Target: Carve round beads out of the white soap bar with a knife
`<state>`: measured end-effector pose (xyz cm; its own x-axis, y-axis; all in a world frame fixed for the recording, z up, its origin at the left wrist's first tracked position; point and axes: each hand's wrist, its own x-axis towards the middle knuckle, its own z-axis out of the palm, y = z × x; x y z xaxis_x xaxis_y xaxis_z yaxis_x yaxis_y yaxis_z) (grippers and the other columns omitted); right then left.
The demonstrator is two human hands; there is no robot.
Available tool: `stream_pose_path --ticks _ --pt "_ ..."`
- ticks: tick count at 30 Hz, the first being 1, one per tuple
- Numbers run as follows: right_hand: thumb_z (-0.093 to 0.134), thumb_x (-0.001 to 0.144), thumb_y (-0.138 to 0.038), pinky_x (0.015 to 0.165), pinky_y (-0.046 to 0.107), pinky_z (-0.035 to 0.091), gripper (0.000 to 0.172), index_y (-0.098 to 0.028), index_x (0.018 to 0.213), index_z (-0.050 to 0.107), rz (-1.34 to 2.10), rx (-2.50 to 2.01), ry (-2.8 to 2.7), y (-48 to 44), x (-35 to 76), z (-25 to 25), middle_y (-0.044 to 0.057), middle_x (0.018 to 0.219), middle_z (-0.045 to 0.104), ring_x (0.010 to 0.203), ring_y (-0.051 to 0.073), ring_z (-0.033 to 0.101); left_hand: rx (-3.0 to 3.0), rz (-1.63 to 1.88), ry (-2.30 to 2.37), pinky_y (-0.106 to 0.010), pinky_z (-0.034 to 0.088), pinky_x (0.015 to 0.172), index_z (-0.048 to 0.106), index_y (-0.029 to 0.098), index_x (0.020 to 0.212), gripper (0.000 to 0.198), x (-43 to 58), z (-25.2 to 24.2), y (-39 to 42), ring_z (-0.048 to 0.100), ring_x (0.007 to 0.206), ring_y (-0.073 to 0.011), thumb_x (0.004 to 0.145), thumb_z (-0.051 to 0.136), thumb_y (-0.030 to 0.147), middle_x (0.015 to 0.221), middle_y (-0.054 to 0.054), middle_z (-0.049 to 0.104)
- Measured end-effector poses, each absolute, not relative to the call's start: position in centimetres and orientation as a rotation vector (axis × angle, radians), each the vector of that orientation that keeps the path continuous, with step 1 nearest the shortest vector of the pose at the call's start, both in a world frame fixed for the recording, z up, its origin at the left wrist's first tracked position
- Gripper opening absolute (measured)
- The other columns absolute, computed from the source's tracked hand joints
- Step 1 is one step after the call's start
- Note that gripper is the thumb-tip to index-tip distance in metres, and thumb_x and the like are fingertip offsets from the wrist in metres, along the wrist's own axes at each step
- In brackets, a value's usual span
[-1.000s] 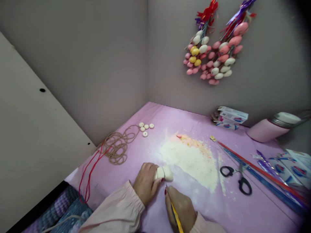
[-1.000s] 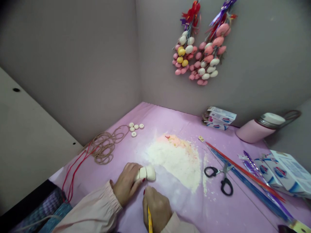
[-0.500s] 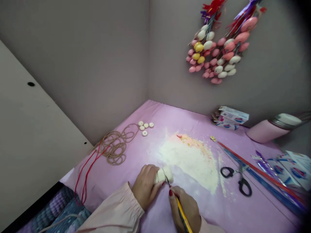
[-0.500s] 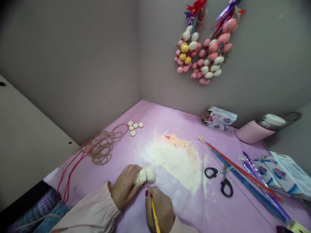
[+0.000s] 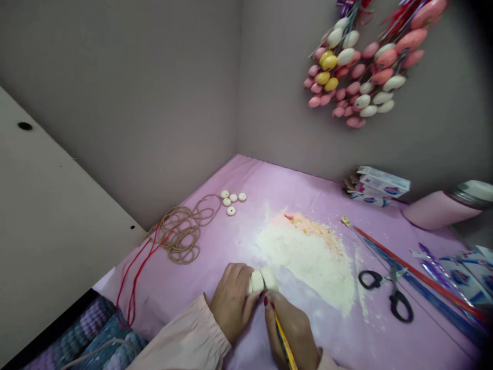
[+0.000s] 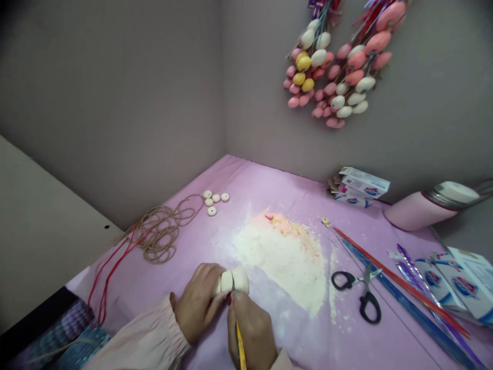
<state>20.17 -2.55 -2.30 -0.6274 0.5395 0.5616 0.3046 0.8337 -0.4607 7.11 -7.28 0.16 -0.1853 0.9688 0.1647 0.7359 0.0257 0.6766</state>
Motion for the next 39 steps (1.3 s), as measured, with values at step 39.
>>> stream_pose_path --ticks 39 --pt "0.036 0.074 -0.008 0.045 0.019 0.034 0.01 -0.016 0.076 0.042 0.201 -0.556 -2.313 -4.0 20.9 -2.6 -0.002 0.052 0.043 0.044 0.008 0.043 1.903 0.932 1.973 -0.033 0.033 0.071 0.045 0.016 0.088 0.02 7.2 0.2 -7.6 0.039 0.08 -0.017 0.077 0.034 0.028 0.085 -0.006 0.046"
